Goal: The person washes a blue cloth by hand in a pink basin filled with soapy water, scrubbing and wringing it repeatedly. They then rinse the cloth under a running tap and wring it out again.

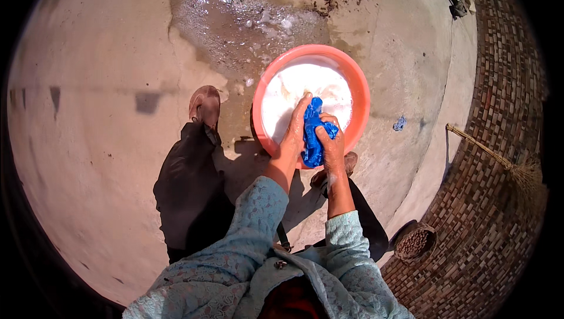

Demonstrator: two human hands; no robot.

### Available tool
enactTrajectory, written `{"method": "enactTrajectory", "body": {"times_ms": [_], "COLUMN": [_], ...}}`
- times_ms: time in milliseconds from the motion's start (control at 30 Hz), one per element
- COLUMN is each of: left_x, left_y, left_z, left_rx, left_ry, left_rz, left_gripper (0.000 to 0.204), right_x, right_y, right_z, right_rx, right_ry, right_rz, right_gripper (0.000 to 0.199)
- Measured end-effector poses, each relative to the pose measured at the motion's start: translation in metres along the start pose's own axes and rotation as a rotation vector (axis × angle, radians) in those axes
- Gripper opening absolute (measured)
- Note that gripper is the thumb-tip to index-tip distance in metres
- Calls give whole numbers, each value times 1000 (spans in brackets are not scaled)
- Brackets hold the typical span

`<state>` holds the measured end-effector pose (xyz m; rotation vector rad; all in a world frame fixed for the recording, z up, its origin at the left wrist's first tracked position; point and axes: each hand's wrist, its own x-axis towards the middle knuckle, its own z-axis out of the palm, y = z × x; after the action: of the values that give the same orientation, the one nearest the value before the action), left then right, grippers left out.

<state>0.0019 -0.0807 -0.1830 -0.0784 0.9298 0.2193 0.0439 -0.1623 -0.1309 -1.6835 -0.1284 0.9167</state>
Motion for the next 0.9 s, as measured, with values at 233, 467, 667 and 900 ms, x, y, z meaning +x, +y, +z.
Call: {"method": "enactTrajectory", "body": {"times_ms": [233,467,667,900], "left_x": [30,38,68,71], "left_y": [-24,-1,-10,-24], "left_z": [-27,-20,-63,-92], "left_rx": [164,359,624,894], "left_ry": [-189,-11,369,383], "left_rz": [85,462,510,384], "left_gripper": [23,58,66,64], "right_x": [42,100,69,138], "right_y": [41,45,94,185], "right_z": [-3,-89,-43,-66], "right_rx": [-475,42,-1208,-1465], "right_ry": [364,339,-65,-449], "right_rz": [-279,55,-301,319], "right_gripper": [27,44,100,49]}}
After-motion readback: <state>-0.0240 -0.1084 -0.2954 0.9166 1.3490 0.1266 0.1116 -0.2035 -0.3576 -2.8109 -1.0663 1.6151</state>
